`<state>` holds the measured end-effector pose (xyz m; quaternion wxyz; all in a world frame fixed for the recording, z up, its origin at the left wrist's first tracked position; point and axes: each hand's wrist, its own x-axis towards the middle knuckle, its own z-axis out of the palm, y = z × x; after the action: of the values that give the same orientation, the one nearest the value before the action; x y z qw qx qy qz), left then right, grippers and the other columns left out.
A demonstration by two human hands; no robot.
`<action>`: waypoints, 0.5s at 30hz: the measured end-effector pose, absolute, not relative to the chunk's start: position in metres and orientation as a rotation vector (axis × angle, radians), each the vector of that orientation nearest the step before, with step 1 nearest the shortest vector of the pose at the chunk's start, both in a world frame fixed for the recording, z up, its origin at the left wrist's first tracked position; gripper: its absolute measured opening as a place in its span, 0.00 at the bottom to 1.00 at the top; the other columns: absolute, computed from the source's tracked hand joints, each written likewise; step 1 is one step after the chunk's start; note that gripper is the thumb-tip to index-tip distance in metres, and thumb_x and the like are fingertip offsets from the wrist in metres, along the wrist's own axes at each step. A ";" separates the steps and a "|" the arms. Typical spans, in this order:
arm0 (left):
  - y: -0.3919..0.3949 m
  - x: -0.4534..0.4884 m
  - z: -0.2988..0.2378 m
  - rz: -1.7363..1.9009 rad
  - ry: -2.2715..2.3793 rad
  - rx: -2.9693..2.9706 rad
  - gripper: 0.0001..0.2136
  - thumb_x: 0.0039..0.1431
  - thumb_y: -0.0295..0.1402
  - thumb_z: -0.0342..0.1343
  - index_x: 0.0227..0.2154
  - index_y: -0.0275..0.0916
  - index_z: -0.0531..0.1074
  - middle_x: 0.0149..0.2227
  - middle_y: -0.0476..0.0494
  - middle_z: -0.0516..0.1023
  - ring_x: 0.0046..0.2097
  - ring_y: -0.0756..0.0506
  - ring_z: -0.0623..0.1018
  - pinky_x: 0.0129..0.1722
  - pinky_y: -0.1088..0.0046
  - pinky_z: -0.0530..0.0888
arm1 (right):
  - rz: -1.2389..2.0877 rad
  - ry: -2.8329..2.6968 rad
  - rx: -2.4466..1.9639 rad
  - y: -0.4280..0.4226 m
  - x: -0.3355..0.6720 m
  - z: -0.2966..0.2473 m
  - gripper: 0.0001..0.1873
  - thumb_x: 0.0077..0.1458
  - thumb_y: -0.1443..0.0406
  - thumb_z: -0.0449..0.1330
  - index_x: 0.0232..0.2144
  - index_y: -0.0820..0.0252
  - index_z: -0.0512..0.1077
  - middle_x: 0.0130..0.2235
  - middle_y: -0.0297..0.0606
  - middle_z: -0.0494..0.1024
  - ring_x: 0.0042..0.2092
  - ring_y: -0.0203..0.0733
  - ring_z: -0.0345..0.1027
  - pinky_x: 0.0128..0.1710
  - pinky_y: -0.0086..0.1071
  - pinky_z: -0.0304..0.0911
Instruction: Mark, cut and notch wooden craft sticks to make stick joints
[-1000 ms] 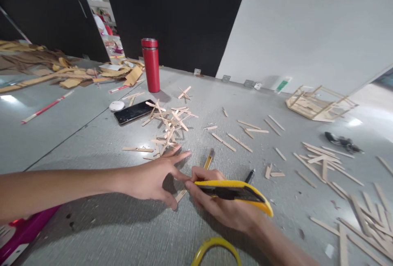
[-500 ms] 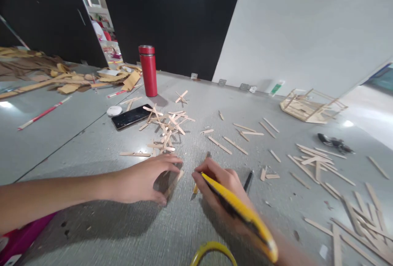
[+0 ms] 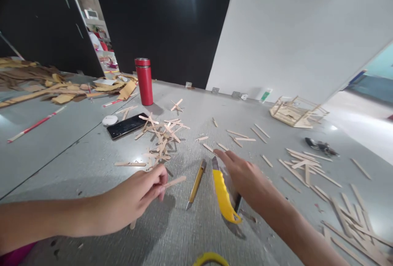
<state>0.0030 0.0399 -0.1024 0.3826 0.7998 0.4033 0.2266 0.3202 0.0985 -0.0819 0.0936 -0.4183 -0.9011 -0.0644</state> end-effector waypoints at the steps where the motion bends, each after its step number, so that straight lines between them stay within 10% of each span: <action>1: 0.038 0.005 -0.097 0.593 0.996 1.966 0.06 0.74 0.29 0.40 0.42 0.41 0.61 0.34 0.50 0.74 0.32 0.49 0.74 0.33 0.70 0.71 | -0.193 -2.683 -1.228 0.097 0.321 -0.078 0.31 0.59 0.80 0.47 0.61 0.55 0.64 0.51 0.47 0.79 0.46 0.49 0.80 0.41 0.38 0.76; 6: 0.026 0.014 -0.076 0.648 0.744 1.367 0.12 0.75 0.42 0.47 0.44 0.38 0.68 0.35 0.51 0.73 0.21 0.57 0.69 0.21 0.79 0.62 | -0.198 -2.868 -0.900 0.084 0.294 -0.086 0.25 0.63 0.78 0.51 0.58 0.56 0.69 0.62 0.51 0.73 0.63 0.59 0.67 0.56 0.54 0.70; 15: 0.013 0.013 -0.076 0.776 0.690 1.311 0.14 0.73 0.43 0.51 0.43 0.36 0.71 0.33 0.49 0.73 0.21 0.59 0.68 0.21 0.82 0.64 | -0.166 -2.603 -0.982 0.075 0.279 -0.091 0.08 0.72 0.69 0.48 0.42 0.60 0.67 0.32 0.39 0.78 0.30 0.43 0.75 0.30 0.34 0.71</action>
<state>0.0131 0.0134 -0.0757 0.6703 0.5816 0.3063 0.3444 0.2785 0.0751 -0.0914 0.1764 -0.3469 -0.9193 -0.0586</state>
